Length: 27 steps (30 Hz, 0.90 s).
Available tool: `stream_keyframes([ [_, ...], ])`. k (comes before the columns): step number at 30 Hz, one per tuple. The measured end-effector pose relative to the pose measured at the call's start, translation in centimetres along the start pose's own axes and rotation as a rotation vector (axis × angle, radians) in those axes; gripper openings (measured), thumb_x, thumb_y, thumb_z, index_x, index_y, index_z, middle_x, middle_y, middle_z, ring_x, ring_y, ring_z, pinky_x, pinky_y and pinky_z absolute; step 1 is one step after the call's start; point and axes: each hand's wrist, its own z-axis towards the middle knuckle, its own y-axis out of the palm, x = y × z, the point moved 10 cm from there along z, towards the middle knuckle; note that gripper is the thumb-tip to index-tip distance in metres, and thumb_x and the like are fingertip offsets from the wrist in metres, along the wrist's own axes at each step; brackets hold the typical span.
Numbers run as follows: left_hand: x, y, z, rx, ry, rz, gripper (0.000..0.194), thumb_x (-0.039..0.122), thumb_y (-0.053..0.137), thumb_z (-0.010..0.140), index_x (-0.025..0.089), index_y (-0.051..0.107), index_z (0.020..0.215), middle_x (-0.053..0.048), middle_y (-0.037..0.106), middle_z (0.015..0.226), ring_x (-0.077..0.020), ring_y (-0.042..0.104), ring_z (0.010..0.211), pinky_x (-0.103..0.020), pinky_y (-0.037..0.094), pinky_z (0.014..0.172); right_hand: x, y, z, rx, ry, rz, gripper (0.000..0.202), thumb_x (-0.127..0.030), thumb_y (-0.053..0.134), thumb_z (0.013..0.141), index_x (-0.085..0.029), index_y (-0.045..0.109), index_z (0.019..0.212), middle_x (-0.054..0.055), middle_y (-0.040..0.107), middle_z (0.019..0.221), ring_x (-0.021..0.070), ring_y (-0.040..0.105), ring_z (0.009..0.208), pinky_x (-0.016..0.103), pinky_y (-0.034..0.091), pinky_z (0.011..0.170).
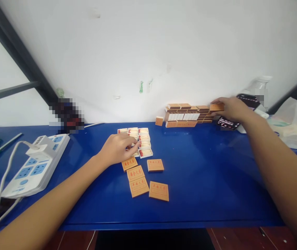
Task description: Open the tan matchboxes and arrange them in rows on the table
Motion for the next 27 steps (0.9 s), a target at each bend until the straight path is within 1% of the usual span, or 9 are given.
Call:
stream_keyframes([
  [3,-0.1,0.1,0.0,-0.005,-0.005,-0.001,0.035,0.031,0.055,0.099,0.019,0.067,0.069,0.001,0.061,0.058,-0.0129,0.058,0.054,-0.027,0.045,0.055,-0.3,0.5,-0.1,-0.074,0.048,0.124,0.047,-0.03,0.078,0.083,-0.02,0.064,0.127,0.014,0.072,0.121,0.0271,0.062,0.104,0.035,0.045,0.088],
  [6,-0.2,0.2,-0.1,-0.009,-0.009,0.0,0.036,0.031,0.054,0.1,0.019,0.066,0.068,0.001,0.061,0.058,-0.0127,0.057,0.054,-0.027,0.044,0.055,-0.9,0.7,-0.3,-0.102,0.055,0.131,0.046,-0.026,0.076,0.083,-0.019,0.063,0.127,0.014,0.071,0.121,0.0268,0.062,0.102,0.035,0.044,0.088],
  [9,-0.2,0.3,-0.1,-0.01,-0.01,0.003,0.036,0.032,0.054,0.1,0.019,0.066,0.068,0.001,0.062,0.058,-0.013,0.057,0.055,-0.027,0.043,0.055,-1.0,0.9,-0.3,-0.093,0.033,0.101,0.049,-0.023,0.076,0.082,-0.017,0.062,0.129,0.017,0.068,0.124,0.0284,0.061,0.106,0.036,0.044,0.09],
  [13,-0.2,0.2,-0.1,-0.013,-0.011,0.004,0.036,0.032,0.054,0.1,0.019,0.066,0.068,0.0,0.062,0.059,-0.0133,0.058,0.056,-0.027,0.043,0.055,-0.8,0.9,-0.1,-0.041,-0.039,-0.051,0.052,-0.031,0.077,0.084,-0.015,0.063,0.131,0.021,0.063,0.126,0.0322,0.054,0.115,0.037,0.04,0.095],
  [15,-0.1,0.2,-0.1,-0.012,-0.012,0.0,0.036,0.031,0.054,0.1,0.019,0.066,0.068,0.0,0.063,0.059,-0.0132,0.058,0.056,-0.027,0.042,0.055,-0.6,1.0,-0.3,-0.038,-0.039,-0.136,0.052,-0.036,0.077,0.085,-0.014,0.064,0.131,0.021,0.064,0.124,0.033,0.053,0.116,0.037,0.039,0.095],
  [18,-0.1,0.1,0.0,-0.005,-0.009,-0.006,0.036,0.031,0.055,0.1,0.019,0.066,0.068,0.0,0.063,0.059,-0.0132,0.059,0.056,-0.027,0.043,0.055,-0.4,1.1,-1.0,-0.073,0.035,-0.183,0.054,-0.04,0.072,0.09,-0.013,0.061,0.135,0.021,0.066,0.123,0.0322,0.056,0.115,0.036,0.04,0.089],
  [21,0.0,0.0,-0.1,-0.002,-0.007,-0.004,0.035,0.03,0.056,0.099,0.019,0.066,0.067,0.0,0.063,0.059,-0.0133,0.059,0.056,-0.028,0.043,0.056,-0.5,1.2,-1.8,-0.127,0.15,-0.168,0.052,-0.045,0.061,0.097,-0.016,0.057,0.14,0.021,0.069,0.123,0.0315,0.061,0.108,0.037,0.041,0.078],
  [23,0.1,0.0,-0.1,0.002,-0.008,0.003,0.035,0.03,0.056,0.099,0.019,0.066,0.068,0.0,0.063,0.059,-0.0132,0.059,0.055,-0.028,0.043,0.055,-0.7,1.1,-2.2,-0.141,0.205,-0.178,0.051,-0.05,0.055,0.099,-0.018,0.059,0.138,0.022,0.07,0.122,0.0331,0.063,0.104,0.038,0.04,0.074],
  [27,0.2,-0.2,0.0,0.013,-0.004,0.013,0.035,0.03,0.055,0.099,0.019,0.067,0.068,0.001,0.063,0.059,-0.0131,0.059,0.055,-0.028,0.042,0.054,-1.5,0.8,-2.5,-0.123,0.228,-0.2,0.053,-0.058,0.044,0.101,-0.019,0.064,0.129,0.024,0.071,0.117,0.0361,0.064,0.101,0.04,0.04,0.071],
])
